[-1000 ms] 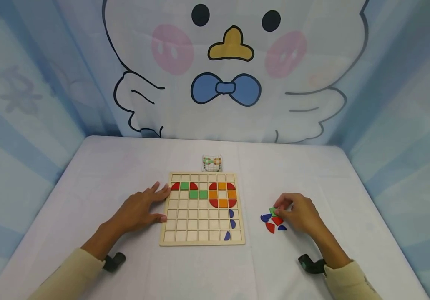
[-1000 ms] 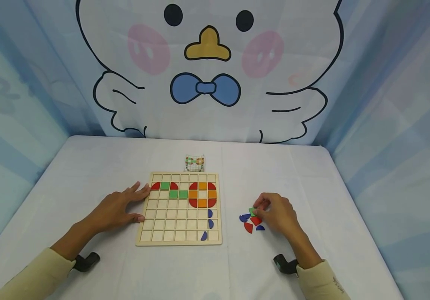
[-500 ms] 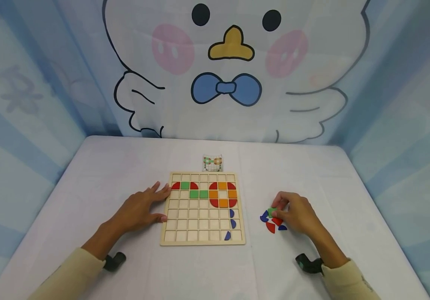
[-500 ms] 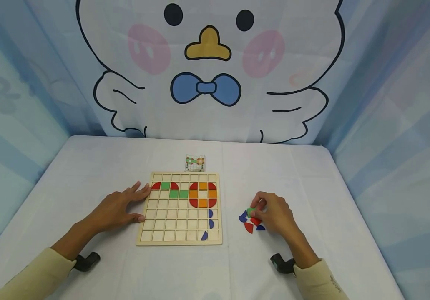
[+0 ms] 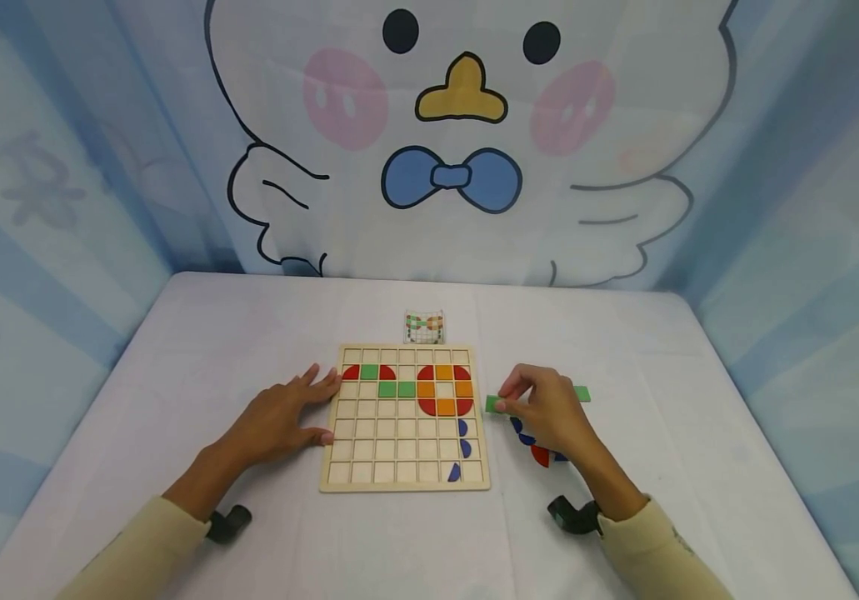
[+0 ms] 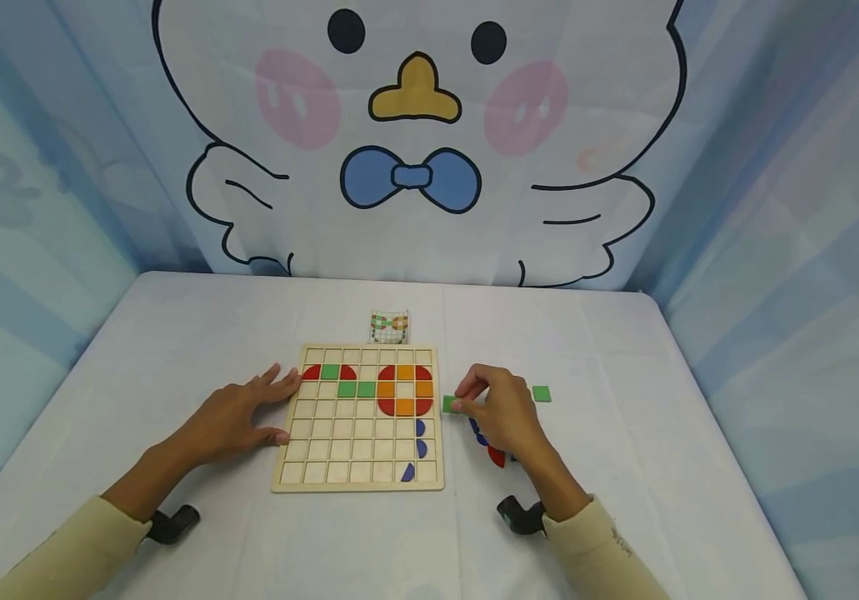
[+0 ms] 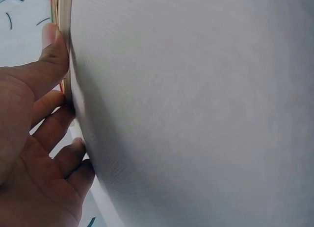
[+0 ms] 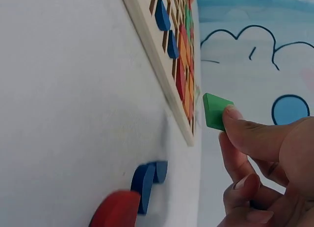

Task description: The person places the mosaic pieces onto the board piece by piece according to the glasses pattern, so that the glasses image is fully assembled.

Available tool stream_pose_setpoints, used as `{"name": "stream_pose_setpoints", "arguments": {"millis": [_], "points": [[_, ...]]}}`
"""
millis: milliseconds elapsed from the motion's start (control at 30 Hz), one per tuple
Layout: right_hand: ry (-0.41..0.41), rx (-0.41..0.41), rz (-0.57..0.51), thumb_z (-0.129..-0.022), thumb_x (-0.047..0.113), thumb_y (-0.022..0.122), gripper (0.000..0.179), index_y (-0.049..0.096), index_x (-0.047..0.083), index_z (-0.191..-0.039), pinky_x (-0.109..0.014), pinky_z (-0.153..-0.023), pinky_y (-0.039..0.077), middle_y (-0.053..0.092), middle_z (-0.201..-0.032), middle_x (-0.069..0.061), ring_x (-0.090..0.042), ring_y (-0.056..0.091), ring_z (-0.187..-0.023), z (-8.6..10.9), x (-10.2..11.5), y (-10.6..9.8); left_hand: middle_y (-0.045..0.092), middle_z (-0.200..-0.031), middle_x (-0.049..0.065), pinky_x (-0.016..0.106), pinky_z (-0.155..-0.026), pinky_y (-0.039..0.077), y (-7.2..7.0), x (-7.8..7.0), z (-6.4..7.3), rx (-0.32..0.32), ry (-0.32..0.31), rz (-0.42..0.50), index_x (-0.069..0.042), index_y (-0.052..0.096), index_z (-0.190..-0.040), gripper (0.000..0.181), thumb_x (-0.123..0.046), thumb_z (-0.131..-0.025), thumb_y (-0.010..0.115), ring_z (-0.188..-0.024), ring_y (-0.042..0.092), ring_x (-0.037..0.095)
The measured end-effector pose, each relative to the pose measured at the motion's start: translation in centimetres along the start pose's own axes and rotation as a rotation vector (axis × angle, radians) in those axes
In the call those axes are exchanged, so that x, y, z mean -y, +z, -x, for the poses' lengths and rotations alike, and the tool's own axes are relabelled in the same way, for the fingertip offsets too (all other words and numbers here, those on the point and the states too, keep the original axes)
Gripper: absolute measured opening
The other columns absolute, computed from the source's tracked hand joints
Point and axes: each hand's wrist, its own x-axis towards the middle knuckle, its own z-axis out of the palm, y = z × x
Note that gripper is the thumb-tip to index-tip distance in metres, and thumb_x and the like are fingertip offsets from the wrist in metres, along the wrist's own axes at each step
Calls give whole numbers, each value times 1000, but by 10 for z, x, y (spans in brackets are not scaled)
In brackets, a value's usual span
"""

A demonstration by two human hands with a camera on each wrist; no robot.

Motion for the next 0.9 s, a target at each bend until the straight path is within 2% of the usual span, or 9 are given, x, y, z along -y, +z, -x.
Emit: {"name": "stream_pose_setpoints", "arguments": {"millis": [300, 567, 700, 900], "points": [[-107, 45, -86, -87, 21, 90, 18, 71, 20, -88, -26, -59, 39, 70, -80, 4, -19, 51, -68, -10, 32, 23, 34, -170, 25, 72, -116, 39, 1, 1, 0, -10, 9, 0, -18, 41, -164, 93, -45, -87, 85, -150, 41, 57], [-187, 88, -134, -89, 20, 88, 17, 71, 21, -86, -27, -61, 45, 70, -80, 7, -15, 58, -72, -17, 61, 40, 34, -169, 26, 73, -116, 40, 0, 1, 1, -19, 16, 6, -17, 42, -163, 92, -44, -87, 86, -149, 42, 57], [-229, 80, -141, -89, 20, 88, 17, 72, 22, -84, -28, -57, 40, 72, -79, 9, -16, 54, -65, -22, 74, 50, 34, -169, 26, 73, -116, 40, -2, 0, 1, -16, 15, 7, -16, 43, -163, 92, -44, -87, 86, -149, 42, 58], [-272, 85, -152, -88, 20, 88, 16, 74, 23, -81, -31, -64, 46, 71, -76, 9, -11, 62, -71, -33, 89, 65, 34, -169, 26, 73, -116, 40, -3, -1, 1, -9, 19, 4, -16, 42, -163, 91, -44, -88, 85, -149, 42, 58]]}}
